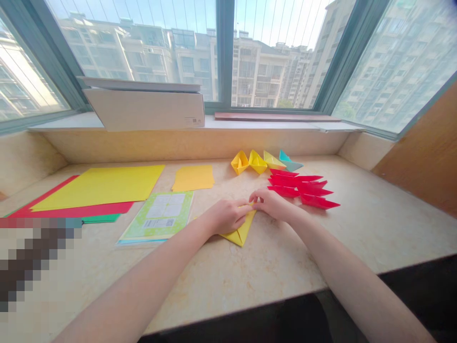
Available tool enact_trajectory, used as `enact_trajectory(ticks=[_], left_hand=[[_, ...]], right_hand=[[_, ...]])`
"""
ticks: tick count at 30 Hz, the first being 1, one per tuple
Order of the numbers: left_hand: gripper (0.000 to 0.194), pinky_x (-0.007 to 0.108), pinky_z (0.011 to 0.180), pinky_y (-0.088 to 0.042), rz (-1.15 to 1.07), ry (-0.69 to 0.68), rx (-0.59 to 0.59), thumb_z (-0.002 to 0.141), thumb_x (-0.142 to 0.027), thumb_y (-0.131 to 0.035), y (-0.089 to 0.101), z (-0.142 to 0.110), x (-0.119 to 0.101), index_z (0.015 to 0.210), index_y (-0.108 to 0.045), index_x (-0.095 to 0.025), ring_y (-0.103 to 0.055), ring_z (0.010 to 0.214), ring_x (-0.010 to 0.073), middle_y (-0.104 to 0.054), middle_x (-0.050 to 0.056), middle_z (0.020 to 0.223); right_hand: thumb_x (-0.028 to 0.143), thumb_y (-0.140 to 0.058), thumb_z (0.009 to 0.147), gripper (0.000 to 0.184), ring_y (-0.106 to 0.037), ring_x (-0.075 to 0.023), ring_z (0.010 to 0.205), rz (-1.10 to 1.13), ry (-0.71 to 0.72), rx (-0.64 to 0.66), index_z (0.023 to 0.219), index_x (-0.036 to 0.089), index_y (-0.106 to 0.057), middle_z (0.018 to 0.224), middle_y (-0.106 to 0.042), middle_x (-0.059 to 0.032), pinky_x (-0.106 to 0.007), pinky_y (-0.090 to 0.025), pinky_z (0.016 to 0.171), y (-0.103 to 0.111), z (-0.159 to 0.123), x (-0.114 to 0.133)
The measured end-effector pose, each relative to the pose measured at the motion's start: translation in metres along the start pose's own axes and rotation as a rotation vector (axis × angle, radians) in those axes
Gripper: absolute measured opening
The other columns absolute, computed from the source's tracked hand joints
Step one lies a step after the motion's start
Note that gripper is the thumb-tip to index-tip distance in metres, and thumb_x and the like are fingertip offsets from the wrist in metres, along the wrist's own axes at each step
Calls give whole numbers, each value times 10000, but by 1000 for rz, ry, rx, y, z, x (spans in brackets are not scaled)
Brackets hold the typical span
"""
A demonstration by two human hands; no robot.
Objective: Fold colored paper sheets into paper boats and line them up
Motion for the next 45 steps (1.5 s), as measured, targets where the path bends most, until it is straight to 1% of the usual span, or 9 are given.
enact_trajectory(ticks=[6, 10, 13, 20, 23, 27, 36, 42, 45], left_hand=[[221, 260, 685, -502, 29, 141, -110, 905, -139, -489, 35, -23, 17, 1036, -662, -179, -653, 772, 171, -700, 59, 875], [267, 276, 820, -501, 2, 54, 26, 879, -64, -496, 67, -61, 35, 1031, -681, -183, -647, 928, 180, -712, 71, 1005], [307, 331, 915, -475, -35, -30, 116, 849, -35, -515, 78, -86, 39, 1032, -697, -200, -631, 997, 199, -727, 57, 1070], [395, 401, 965, -432, -39, -1, 161, 863, -59, -528, 72, -106, 35, 1170, -681, -255, -593, 1099, 240, -721, 46, 1158], [373, 421, 959, -424, -3, 14, 168, 869, -69, -541, 69, -106, 34, 1136, -701, -274, -584, 1109, 254, -704, 49, 1184], [381, 443, 963, -414, 57, 19, 197, 858, -61, -555, 67, -107, 32, 1142, -700, -268, -567, 1129, 274, -680, 68, 1209], [317, 389, 937, -443, -24, 6, 118, 894, -86, -513, 63, -107, 31, 1118, -693, -221, -584, 1067, 240, -701, 75, 1152], [287, 350, 937, -462, -92, 37, 85, 946, -178, -509, 61, -110, 36, 1200, -640, -194, -612, 1053, 222, -693, 103, 1134], [248, 321, 906, -478, -36, 36, 105, 950, -220, -532, 56, -110, 41, 1163, -656, -195, -633, 1010, 213, -698, 101, 1093]], right_hand=[[175, -629, 849, 76, -606, -205, 885, 16, 51, -5, 844, 199, -701, 926, -637, -53, -322, -478, 800, -2, -3, 1], [171, -596, 871, 148, -639, -200, 852, 64, 127, 50, 806, 204, -726, 876, -687, -42, -311, -495, 793, -2, -3, 1], [175, -590, 868, 165, -663, -210, 831, 75, 130, 69, 822, 201, -746, 884, -721, -49, -319, -516, 767, -1, -3, 3], [131, -530, 858, 253, -693, -211, 922, 18, 149, 69, 907, 208, -766, 984, -758, -54, -325, -545, 835, 11, -19, 11], [226, -574, 868, 221, -714, -234, 922, -55, 10, 54, 973, 231, -769, 1019, -769, -46, -352, -563, 835, 19, -28, 14], [450, -590, 892, 344, -716, -275, 945, -138, -4, 128, 1160, 277, -720, 1098, -755, -55, -396, -571, 818, 23, -37, 32], [720, -656, 706, 714, -654, -372, 967, -509, 92, 64, 1199, 204, -686, 970, -728, -164, -521, -490, 862, -9, -46, 91], [555, -540, 872, 503, -659, -326, 970, -512, 93, 76, 1219, 212, -662, 926, -731, -131, -535, -409, 969, -12, -44, 86], [598, -528, 871, 520, -664, -322, 942, -487, 107, 64, 1196, 219, -671, 909, -731, -120, -540, -393, 987, -11, -43, 82]])
Point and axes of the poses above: each hand's wrist, its own z-axis towards the middle knuckle, its own y-axis out of the back of the hand, x = y × z, the point moved 1 cm from there along z, towards the middle knuckle
